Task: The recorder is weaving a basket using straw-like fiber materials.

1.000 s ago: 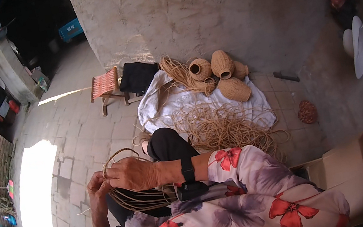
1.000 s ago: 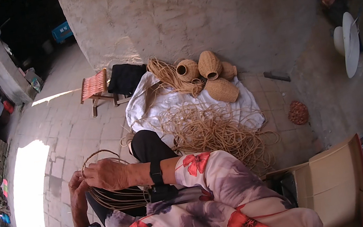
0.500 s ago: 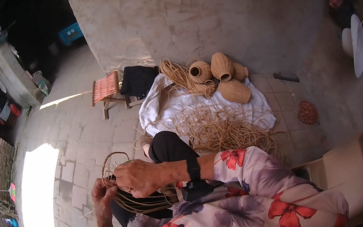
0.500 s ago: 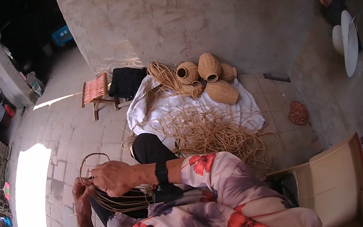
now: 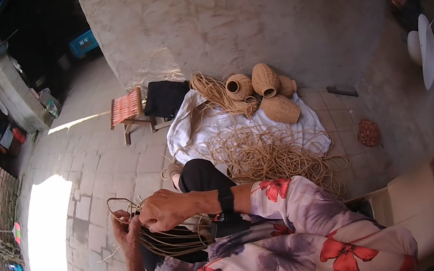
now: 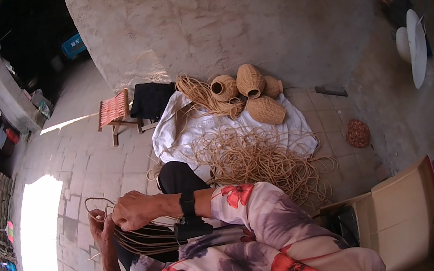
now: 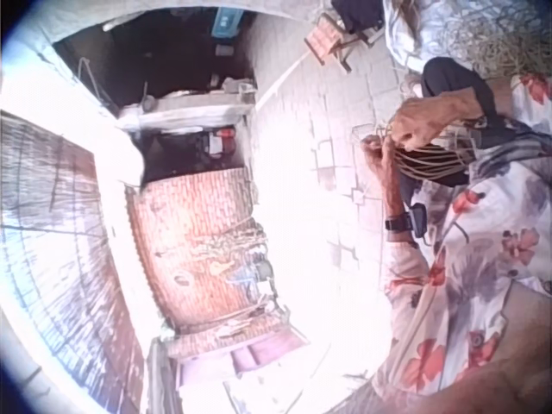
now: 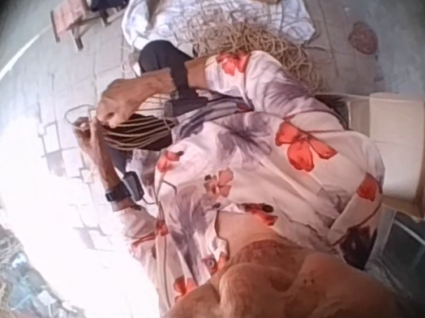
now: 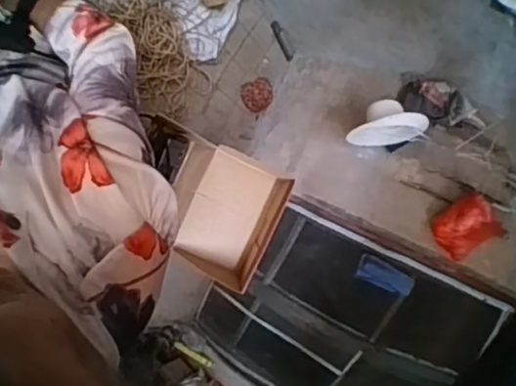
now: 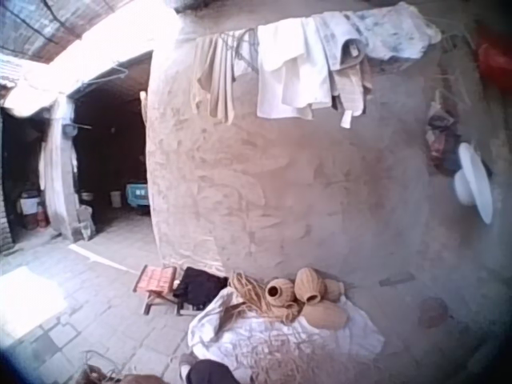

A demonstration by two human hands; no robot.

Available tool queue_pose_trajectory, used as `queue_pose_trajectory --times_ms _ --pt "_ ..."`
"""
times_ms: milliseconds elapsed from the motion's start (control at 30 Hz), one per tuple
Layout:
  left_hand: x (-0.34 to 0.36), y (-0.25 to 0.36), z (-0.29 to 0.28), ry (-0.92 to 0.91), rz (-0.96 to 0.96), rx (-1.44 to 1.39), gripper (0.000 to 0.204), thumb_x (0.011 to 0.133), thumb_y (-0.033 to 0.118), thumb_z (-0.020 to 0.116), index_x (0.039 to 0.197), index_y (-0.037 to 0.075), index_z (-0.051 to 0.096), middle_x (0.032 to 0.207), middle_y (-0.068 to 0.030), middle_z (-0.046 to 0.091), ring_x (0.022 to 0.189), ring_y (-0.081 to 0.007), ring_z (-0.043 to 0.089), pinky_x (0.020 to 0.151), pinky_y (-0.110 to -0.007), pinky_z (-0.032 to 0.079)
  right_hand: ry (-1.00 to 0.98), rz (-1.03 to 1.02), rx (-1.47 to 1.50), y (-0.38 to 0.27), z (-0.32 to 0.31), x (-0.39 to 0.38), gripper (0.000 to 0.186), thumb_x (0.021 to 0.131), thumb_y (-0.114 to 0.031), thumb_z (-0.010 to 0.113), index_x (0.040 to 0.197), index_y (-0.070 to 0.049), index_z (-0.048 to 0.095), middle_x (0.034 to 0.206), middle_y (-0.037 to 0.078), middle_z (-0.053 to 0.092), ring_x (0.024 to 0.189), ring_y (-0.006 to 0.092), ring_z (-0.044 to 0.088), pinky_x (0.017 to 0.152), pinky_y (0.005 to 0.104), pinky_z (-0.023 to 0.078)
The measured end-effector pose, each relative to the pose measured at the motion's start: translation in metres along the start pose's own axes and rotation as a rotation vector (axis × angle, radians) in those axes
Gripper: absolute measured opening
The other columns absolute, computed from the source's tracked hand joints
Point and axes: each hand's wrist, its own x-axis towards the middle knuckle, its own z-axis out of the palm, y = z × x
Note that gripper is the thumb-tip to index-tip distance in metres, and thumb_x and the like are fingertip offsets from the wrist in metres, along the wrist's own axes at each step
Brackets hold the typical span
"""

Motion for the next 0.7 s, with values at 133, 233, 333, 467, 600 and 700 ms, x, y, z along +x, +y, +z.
queue_pose_trajectory --times_ms 133,233,333,467,600,700 --pt "0.001 0.003 0.003 -0.069 -0.031 0.191 0.014 0.088 0.015 0.064 0.083 0.005 0.055 0.074 0.0043 0.051 0.068 -0.0045 0.044 0.061 -0.022 0.035 -0.039 -0.211 0.073 0.007 -0.007 -0.013 0.013 0.067 -0.019 0.064 0.067 -0.007 0.064 0.067 0.013 0.064 0.069 0.0357 0.063 0.063 0.0457 0.048" --pt "0.001 0.006 0.004 -0.066 -0.056 0.215 0.020 0.088 0.016 0.066 0.075 0.005 0.056 0.067 0.0050 0.050 0.062 -0.0046 0.042 0.058 -0.023 0.034 -0.172 -0.110 -0.005 0.002 -0.006 -0.018 0.018 0.072 -0.024 0.063 0.068 -0.007 0.059 0.067 0.014 0.060 0.068 0.0361 0.061 0.061 0.0465 0.044" --pt "0.008 0.013 0.003 -0.115 -0.115 0.222 0.022 0.088 0.018 0.066 0.074 0.004 0.057 0.066 0.0047 0.051 0.060 -0.0046 0.043 0.055 -0.023 0.033 -0.001 -0.028 -0.156 -0.007 0.002 -0.016 0.019 0.073 -0.025 0.064 0.070 -0.007 0.060 0.068 0.014 0.062 0.070 0.0354 0.062 0.063 0.0468 0.045" --pt "0.023 0.025 -0.001 -0.135 -0.134 0.226 0.025 0.088 0.020 0.069 0.074 0.003 0.059 0.062 0.0049 0.050 0.056 -0.0042 0.042 0.052 -0.023 0.032 0.055 0.015 -0.135 0.002 -0.004 -0.001 0.023 0.073 -0.028 0.064 0.069 -0.006 0.063 0.069 0.014 0.064 0.071 0.0357 0.064 0.065 0.0469 0.048" --pt "0.037 0.028 0.005 -0.081 -0.026 0.296 0.029 0.087 0.023 0.071 0.070 0.005 0.057 0.059 0.0054 0.047 0.054 -0.0040 0.039 0.050 -0.024 0.029 0.126 -0.019 0.004 0.017 -0.018 0.004 0.024 0.072 -0.029 0.063 0.065 -0.006 0.060 0.066 0.015 0.061 0.065 0.0351 0.062 0.061 0.0453 0.047" --pt "0.036 0.028 0.016 -0.137 -0.080 0.403 0.028 0.083 0.024 0.070 0.069 0.003 0.059 0.058 0.0038 0.050 0.056 -0.0048 0.042 0.050 -0.025 0.032 0.031 -0.137 -0.002 0.021 -0.020 -0.015 0.022 0.077 -0.024 0.062 0.066 -0.006 0.056 0.063 0.016 0.057 0.058 0.0368 0.056 0.055 0.0462 0.042"
